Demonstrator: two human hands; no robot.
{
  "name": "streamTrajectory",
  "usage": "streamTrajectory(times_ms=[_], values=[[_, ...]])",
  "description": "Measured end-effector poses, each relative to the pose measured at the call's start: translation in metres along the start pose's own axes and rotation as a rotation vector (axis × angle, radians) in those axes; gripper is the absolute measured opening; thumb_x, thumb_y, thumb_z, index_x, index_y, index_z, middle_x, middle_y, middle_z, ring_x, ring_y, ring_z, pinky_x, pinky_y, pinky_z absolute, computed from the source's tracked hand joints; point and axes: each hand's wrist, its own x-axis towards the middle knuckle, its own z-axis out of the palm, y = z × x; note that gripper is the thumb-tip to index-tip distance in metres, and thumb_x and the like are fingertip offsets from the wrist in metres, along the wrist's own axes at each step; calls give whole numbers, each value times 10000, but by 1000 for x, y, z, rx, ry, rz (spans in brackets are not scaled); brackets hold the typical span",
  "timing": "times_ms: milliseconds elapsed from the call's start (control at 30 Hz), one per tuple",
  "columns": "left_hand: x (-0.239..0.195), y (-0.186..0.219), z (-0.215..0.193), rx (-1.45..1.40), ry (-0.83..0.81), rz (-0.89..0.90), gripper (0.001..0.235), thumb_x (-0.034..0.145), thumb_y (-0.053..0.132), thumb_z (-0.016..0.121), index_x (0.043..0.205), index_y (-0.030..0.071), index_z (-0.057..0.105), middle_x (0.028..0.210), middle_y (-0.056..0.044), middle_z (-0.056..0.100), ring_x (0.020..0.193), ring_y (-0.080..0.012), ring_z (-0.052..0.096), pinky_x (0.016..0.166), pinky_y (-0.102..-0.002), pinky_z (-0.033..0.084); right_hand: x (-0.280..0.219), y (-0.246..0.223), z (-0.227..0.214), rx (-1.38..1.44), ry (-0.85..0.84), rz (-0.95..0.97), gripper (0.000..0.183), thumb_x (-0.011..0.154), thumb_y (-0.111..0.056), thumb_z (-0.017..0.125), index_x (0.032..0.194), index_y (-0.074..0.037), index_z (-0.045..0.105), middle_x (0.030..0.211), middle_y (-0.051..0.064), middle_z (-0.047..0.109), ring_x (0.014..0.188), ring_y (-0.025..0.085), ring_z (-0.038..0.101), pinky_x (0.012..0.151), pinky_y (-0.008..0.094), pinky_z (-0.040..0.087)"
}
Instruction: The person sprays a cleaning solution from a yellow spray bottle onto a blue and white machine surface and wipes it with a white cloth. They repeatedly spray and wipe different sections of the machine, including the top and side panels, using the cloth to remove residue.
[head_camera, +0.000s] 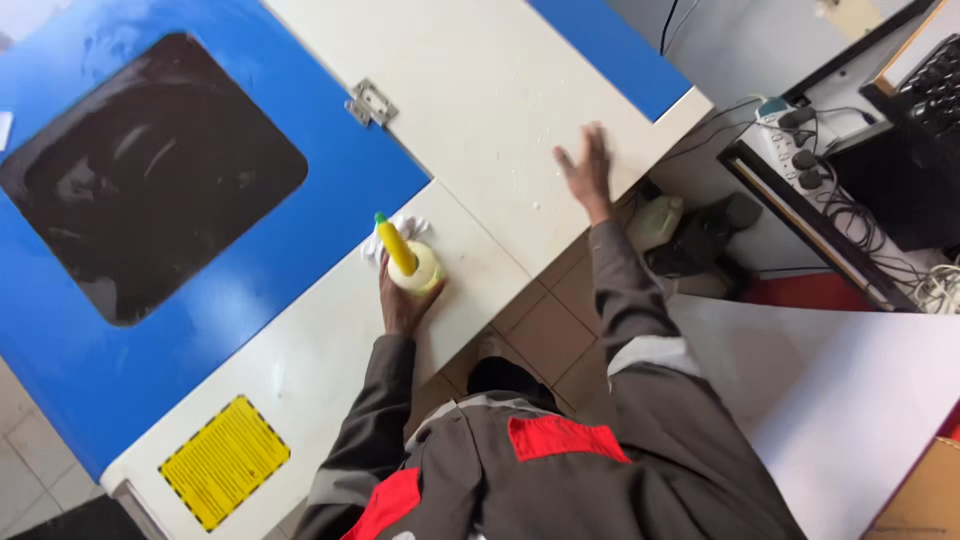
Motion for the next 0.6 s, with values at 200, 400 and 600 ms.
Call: streamTrajectory(times_ms=[200,400,600], values=[[-10,-11,4,298,9,-24,1136,530,652,1111,1343,-57,756,1437,-292,740,1580,-491,534,1468,-610,68,80,68,-27,-306,31,267,929,1200,-746,472,1839,-96,290,1911,204,79,1769,413,171,1353,825,181],[41,-1,56,253,-121,136,1087,604,640,1039,1509,118,737,1632,-103,685,1614,-324,524,1431,-575,188,94,91,-35,-376,-32,170,1056,1059,-889,512,1816,-166,367,1907,191,220,1765,427,160,1282,880,204],[61,10,96,197,-152,94,1006,621,644,1061,1435,138,754,1596,-15,723,1585,-290,540,1436,-625,175,113,106,-73,-229,-94,359,1483,842,-1156,486,1858,-121,173,1926,183,72,1788,369,30,1396,750,98]])
